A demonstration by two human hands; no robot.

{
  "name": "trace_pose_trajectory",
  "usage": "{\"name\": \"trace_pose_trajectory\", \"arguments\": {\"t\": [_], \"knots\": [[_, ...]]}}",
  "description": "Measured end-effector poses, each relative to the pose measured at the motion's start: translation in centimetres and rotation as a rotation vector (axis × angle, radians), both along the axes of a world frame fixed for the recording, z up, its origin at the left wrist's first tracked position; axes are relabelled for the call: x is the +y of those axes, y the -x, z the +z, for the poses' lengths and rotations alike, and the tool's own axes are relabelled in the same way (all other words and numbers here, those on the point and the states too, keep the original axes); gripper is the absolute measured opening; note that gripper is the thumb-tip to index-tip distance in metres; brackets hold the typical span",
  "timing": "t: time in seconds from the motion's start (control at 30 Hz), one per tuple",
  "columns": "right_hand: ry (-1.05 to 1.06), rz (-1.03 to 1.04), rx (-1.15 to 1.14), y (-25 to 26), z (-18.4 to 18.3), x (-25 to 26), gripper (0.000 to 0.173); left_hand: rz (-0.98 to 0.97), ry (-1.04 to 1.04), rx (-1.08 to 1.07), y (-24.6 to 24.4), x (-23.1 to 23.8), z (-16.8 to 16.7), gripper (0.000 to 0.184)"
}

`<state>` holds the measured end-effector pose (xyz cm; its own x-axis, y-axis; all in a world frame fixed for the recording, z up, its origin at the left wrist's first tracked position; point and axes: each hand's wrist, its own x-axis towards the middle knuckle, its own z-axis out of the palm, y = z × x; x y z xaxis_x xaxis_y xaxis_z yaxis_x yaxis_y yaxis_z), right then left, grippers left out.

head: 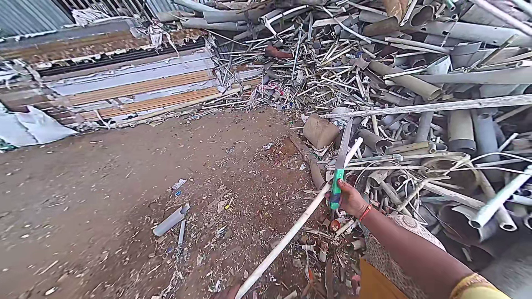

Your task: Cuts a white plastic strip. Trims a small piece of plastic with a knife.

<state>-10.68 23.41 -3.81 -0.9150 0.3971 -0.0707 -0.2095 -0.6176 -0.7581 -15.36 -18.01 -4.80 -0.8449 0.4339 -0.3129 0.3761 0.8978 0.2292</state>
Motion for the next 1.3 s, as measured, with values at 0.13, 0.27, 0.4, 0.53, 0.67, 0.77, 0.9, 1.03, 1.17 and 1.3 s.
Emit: {"name": "trace_pose_trajectory", "arguments": {"t": [0.13, 0.27, 0.4, 0.53, 0.67, 0.77, 0.9, 1.03, 1.17, 1.3], "knots": [[0.248, 0.117, -0.034, -1.2, -0.4, -6.7, 0.033, -0.010, -0.133, 0.109, -1.6, 3.2, -3.1, 0.061], [-0.059, 0.336, -0.141, -1.2, 0.3, -8.9, 0.024, 0.095, -0.161, -0.071, -2.4, 6.4, -4.8, 0.051], [-1.048, 0.159, -0.257, -0.1, 0.2, -4.1, 0.037, 0.181, -0.431, 0.156, -1.7, 3.4, -5.1, 0.041], [-1.298, -0.018, -0.395, 0.5, -0.7, -0.6, 0.044, 0.215, -0.298, 0.308, -1.3, 0.9, -3.1, 0.040], [-1.297, -0.048, -0.570, 1.6, -0.2, -0.8, 0.043, 0.158, -0.233, 0.365, -1.0, 0.0, -2.4, 0.039], [-1.407, 0.161, -0.716, 1.3, -0.2, -2.7, 0.047, 0.132, -0.239, 0.288, -1.2, 0.5, -2.5, 0.041], [-1.647, 0.521, -0.737, 0.9, 0.0, -6.4, 0.050, 0.159, -0.220, 0.340, -1.4, 0.6, -2.7, 0.042], [-1.554, 0.322, -0.794, 3.3, -0.8, -3.9, 0.049, 0.184, -0.193, 0.408, -1.8, 0.3, -1.8, 0.040], [-1.436, 0.371, -0.770, 3.2, -2.2, -4.2, 0.051, 0.218, -0.132, 0.300, -1.8, 0.6, -1.5, 0.044], [-1.692, 0.687, -0.641, 1.7, -2.1, -8.9, 0.051, 0.231, -0.036, 0.133, -1.3, 0.9, -1.3, 0.047]]}}
